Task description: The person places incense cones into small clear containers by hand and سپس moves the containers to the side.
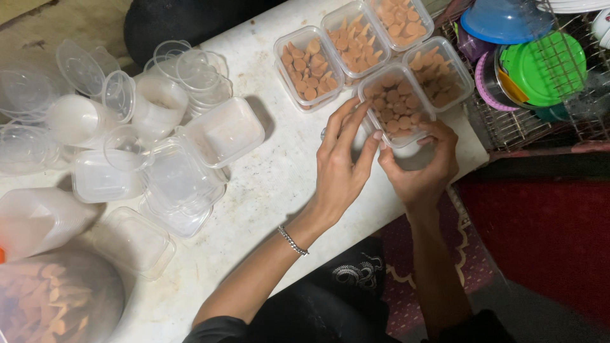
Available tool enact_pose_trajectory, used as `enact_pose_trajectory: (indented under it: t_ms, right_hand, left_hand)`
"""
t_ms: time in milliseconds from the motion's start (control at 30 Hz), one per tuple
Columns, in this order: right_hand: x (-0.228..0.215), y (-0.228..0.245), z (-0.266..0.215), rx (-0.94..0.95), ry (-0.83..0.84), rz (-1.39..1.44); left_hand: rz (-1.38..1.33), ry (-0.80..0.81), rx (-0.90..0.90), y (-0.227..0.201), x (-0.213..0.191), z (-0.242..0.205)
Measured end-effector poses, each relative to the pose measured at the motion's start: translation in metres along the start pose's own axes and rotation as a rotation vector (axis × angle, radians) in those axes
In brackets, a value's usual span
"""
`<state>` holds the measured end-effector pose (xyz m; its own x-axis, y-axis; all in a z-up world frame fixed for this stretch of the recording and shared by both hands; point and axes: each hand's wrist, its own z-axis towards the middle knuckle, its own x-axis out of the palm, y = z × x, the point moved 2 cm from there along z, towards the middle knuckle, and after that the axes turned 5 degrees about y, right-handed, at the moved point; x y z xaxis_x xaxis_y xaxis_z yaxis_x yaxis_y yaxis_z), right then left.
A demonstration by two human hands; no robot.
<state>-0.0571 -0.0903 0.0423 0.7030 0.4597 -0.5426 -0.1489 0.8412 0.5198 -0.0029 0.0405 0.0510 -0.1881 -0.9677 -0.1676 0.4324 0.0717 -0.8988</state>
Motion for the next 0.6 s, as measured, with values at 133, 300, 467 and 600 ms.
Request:
enact_pose_trajectory:
  t_ms: [133, 300, 467, 600]
  right_hand:
    - [0.005, -0.012, -0.001, 0.013, -0.021, -0.016]
    - [0.013, -0.023, -0.008, 0.074, 0.029, 0.018]
    - [0.013, -0.015, -0.005, 0.052, 0.038, -0.020]
    - [0.014, -0.014, -0.007, 0.048, 0.053, -0.031]
  left_hand:
    - [-0.002, -0.001, -0.006, 0.004, 0.008, 0.006]
    - [0.019, 0.026, -0.075, 0.012, 0.013, 0.004]
    - [0.011, 0.024, -0.082, 0.016, 0.015, 0.002]
    - [0.031, 0.034, -0.077, 0.016, 0.013, 0.002]
